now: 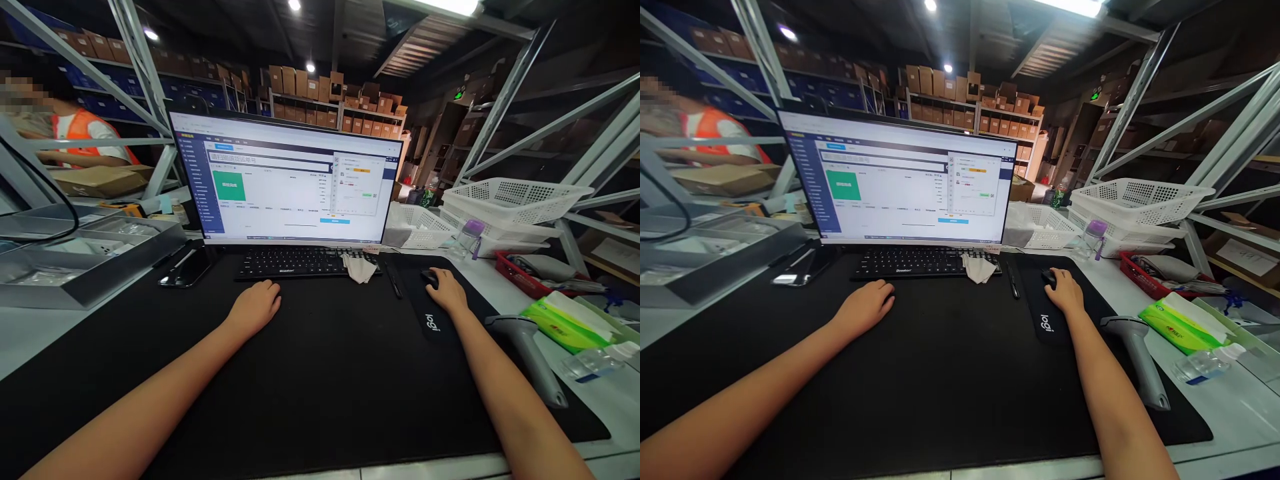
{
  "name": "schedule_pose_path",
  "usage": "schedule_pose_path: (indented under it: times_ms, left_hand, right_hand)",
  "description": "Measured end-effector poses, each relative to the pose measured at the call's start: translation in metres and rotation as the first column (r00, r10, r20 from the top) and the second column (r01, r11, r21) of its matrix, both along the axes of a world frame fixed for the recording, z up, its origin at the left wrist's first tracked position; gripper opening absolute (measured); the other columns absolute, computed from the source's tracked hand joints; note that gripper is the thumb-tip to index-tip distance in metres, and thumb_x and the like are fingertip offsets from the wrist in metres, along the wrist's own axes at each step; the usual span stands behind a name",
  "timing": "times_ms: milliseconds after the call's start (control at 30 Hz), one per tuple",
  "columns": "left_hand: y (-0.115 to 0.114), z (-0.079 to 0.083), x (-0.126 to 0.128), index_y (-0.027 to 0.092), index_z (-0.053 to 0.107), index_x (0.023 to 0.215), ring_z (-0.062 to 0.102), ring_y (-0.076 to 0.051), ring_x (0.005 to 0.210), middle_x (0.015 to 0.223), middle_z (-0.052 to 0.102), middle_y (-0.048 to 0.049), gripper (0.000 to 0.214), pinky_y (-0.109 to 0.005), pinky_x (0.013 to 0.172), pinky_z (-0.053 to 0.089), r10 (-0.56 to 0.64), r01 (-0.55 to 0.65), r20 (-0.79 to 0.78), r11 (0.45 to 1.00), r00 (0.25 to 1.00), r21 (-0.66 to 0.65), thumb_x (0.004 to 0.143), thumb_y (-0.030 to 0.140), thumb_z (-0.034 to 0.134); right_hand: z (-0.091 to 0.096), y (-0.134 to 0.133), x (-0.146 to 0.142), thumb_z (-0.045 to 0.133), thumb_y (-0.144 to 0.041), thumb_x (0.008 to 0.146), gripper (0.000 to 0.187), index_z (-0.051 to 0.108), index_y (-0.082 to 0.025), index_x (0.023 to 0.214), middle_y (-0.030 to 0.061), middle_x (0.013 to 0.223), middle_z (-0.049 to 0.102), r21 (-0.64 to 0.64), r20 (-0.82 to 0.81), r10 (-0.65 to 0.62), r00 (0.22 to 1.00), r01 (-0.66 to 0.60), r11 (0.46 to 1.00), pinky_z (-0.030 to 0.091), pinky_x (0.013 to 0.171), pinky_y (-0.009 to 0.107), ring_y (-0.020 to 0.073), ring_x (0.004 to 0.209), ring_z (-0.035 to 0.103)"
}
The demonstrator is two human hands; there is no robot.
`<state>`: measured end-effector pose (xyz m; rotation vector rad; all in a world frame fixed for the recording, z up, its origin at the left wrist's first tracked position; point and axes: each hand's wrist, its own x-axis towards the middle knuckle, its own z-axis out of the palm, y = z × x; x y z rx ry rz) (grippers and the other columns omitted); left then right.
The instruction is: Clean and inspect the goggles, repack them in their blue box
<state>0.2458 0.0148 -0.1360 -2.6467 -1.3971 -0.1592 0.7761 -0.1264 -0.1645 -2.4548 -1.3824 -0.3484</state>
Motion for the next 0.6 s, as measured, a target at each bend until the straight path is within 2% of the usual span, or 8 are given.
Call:
schedule_pose_path:
  times_ms: [300,400,500,567,600]
  left_hand:
    - [0.002,-0.003,0.001,0.016,0.071,0.108,0.068,-0.029,0.105,0.110,0.069,-0.0136,0.024,-0.038,0.089,0.052,-0.020,0.020,0.042,1.000,0.999,-0.003,0.105,0.024,0.048]
    - [0.002,-0.003,0.001,0.015,0.070,0.111,0.068,-0.029,0.107,0.112,0.069,-0.0143,0.026,-0.039,0.091,0.052,-0.011,0.011,0.012,1.000,1.000,-0.003,0.107,0.025,0.046]
    - [0.004,-0.002,-0.007,0.015,0.070,0.113,0.069,-0.028,0.110,0.115,0.070,-0.0137,0.028,-0.038,0.094,0.053,0.001,-0.001,-0.030,1.000,1.000,-0.003,0.108,0.025,0.044]
    - [0.005,-0.002,-0.014,0.015,0.070,0.115,0.069,-0.027,0.110,0.114,0.070,-0.0138,0.028,-0.038,0.095,0.054,-0.010,0.010,-0.046,1.000,0.999,-0.007,0.109,0.025,0.044]
    - [0.007,-0.003,-0.013,0.014,0.070,0.114,0.070,-0.027,0.109,0.113,0.070,-0.0139,0.027,-0.039,0.096,0.055,-0.015,0.015,-0.041,1.000,0.999,-0.002,0.108,0.024,0.045]
  right_hand:
    - [-0.011,-0.001,0.012,0.056,-0.040,0.098,0.053,0.060,-0.020,0.147,0.0155,0.147,0.061,0.053,-0.006,0.053,0.999,-0.053,0.997,0.054,0.103,0.044,0.0305,0.120,0.067]
    - [-0.006,0.005,0.009,0.056,-0.041,0.099,0.051,0.060,-0.020,0.146,0.0154,0.146,0.061,0.047,-0.006,0.065,0.998,-0.065,0.997,0.054,0.103,0.043,0.0305,0.123,0.067]
    - [0.021,0.012,-0.025,0.060,-0.037,0.099,0.049,0.061,-0.018,0.144,0.0164,0.144,0.062,0.013,-0.007,0.036,0.999,-0.036,0.999,0.056,0.103,0.043,0.0308,0.124,0.068]
    - [0.052,-0.003,-0.063,0.065,-0.035,0.100,0.044,0.065,-0.017,0.140,0.0177,0.140,0.065,-0.001,0.037,0.053,0.998,-0.053,0.999,0.058,0.103,0.046,0.0303,0.121,0.069]
    - [0.069,-0.021,-0.081,0.067,-0.036,0.101,0.042,0.066,-0.017,0.138,0.0170,0.139,0.066,-0.004,0.062,0.065,0.996,-0.065,0.998,0.059,0.103,0.047,0.0292,0.120,0.069]
